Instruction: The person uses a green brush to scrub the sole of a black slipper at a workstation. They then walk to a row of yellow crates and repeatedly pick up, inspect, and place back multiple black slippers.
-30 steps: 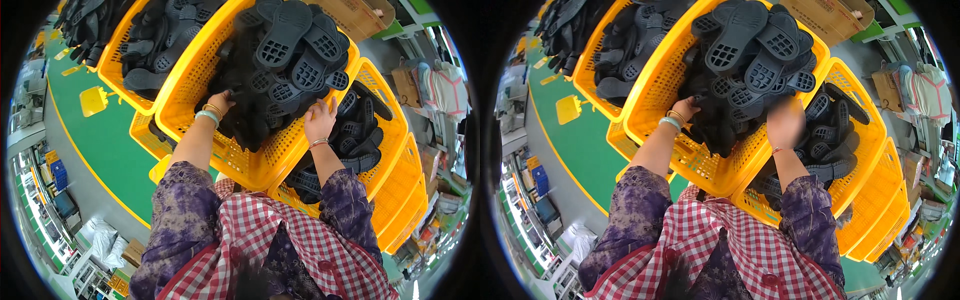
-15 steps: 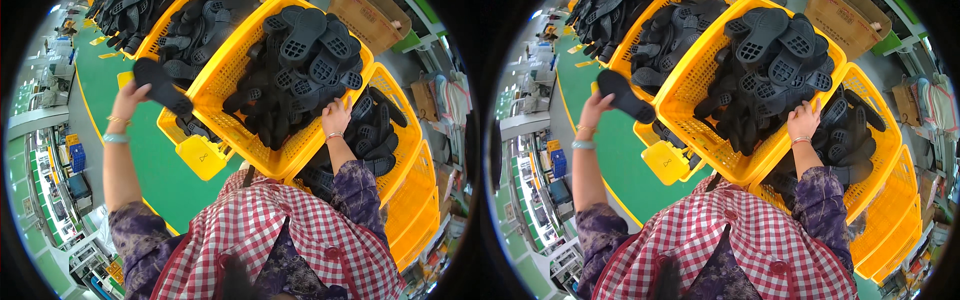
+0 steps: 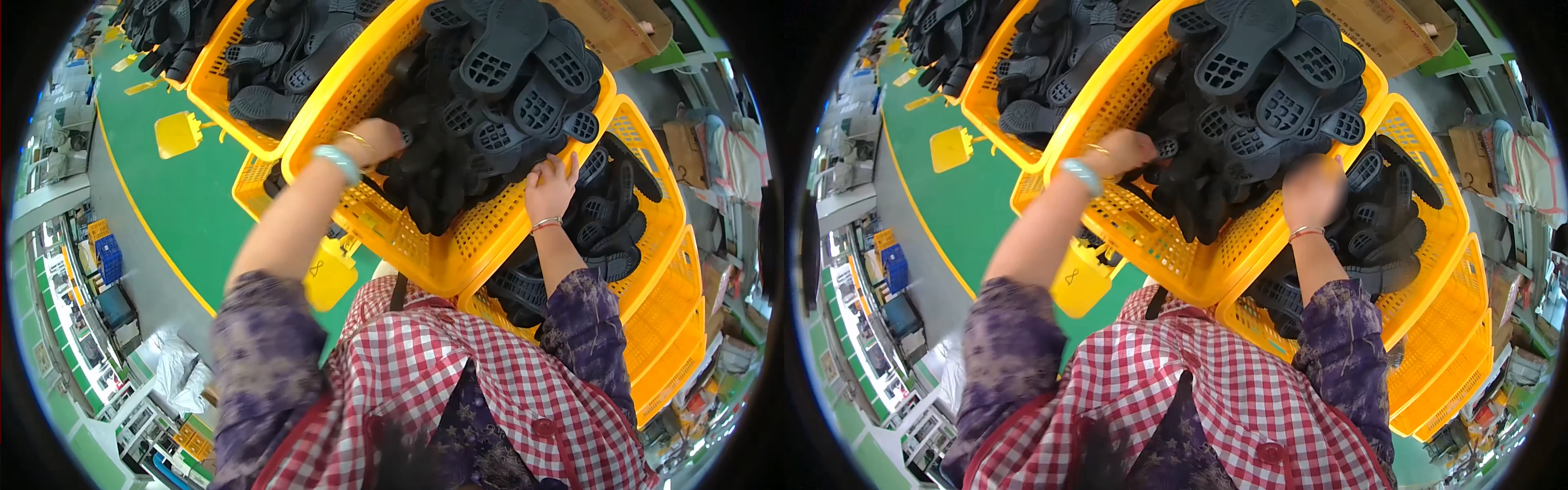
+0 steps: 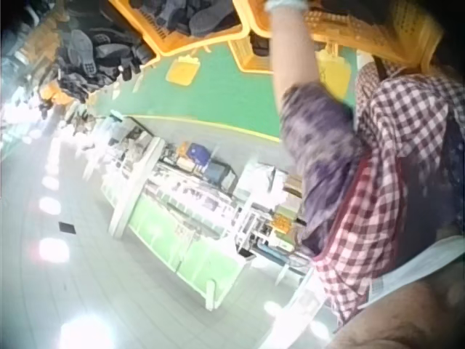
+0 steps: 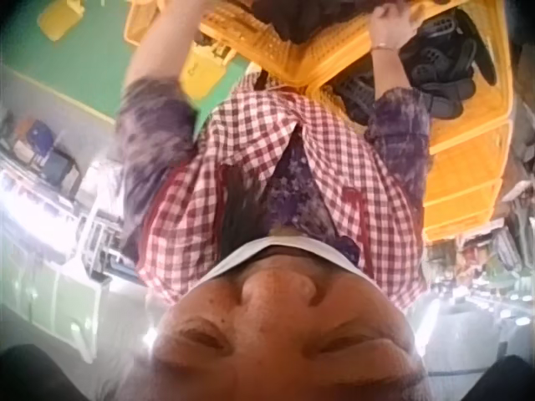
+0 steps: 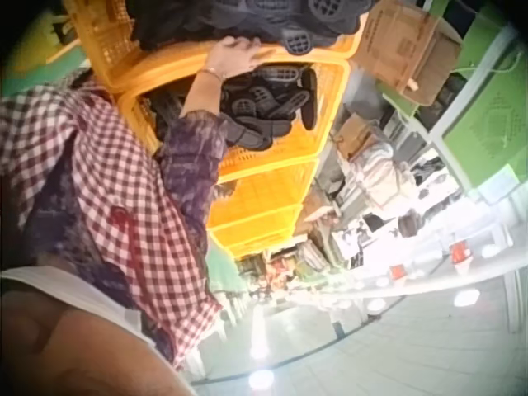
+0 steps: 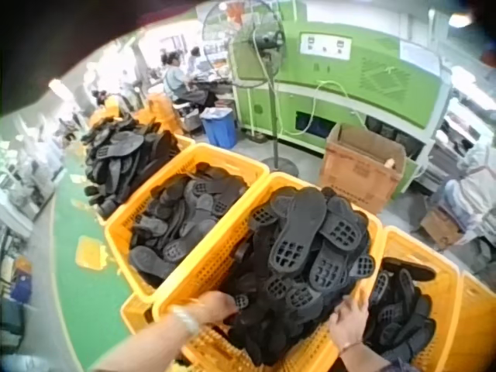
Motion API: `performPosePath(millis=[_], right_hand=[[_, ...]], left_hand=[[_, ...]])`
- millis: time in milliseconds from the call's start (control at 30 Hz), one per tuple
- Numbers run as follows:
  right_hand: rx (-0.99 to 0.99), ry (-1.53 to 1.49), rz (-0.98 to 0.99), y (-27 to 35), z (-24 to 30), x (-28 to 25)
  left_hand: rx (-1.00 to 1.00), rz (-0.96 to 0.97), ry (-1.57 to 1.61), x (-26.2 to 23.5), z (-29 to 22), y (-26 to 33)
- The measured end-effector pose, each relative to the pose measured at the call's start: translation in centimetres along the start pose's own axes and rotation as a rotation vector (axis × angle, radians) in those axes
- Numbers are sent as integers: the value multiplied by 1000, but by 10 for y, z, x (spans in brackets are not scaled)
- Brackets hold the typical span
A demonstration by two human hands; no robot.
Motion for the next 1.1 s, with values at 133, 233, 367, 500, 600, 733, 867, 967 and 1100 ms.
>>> performPosePath(millis=[133,233,367,500,600,733,867,967,1100], right_hand=[[-41,-34,-22,0,0,4],[-66,-18,2,-1,4,0],[-44,-15,5,5,-3,3],[-41,-23,21,0,1,2],[-20,-20,21,-1,2,0],[-31,-2,10,-3,4,1],[-69,-6,17,-3,6,0],[-58,0,34,3,0,0],[-111,19,22,-1,4,-1]], left_hand=[[-304,-282,19,166,75,-107],[-419,-371,544,223,89,-132],[-532,-265,179,218,65,-134],[-95,-171,-231,178,73,-131],[-159,-8,-291,137,62,-130],[-281,-91,80,172,95,-146],[-441,-57,311,215,92,-150],[-556,-121,266,225,70,-138],[-505,-103,280,226,90,-126]])
Point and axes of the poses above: each hand's wrist, its own y-axis away from the middle knuckle, its own x-axis out of the palm, z = x × y, the point moved 1 cm from there along -y, towards the middle knuckle, and after that the axes turned 11 degrees about -z, right-handed, at the moved point
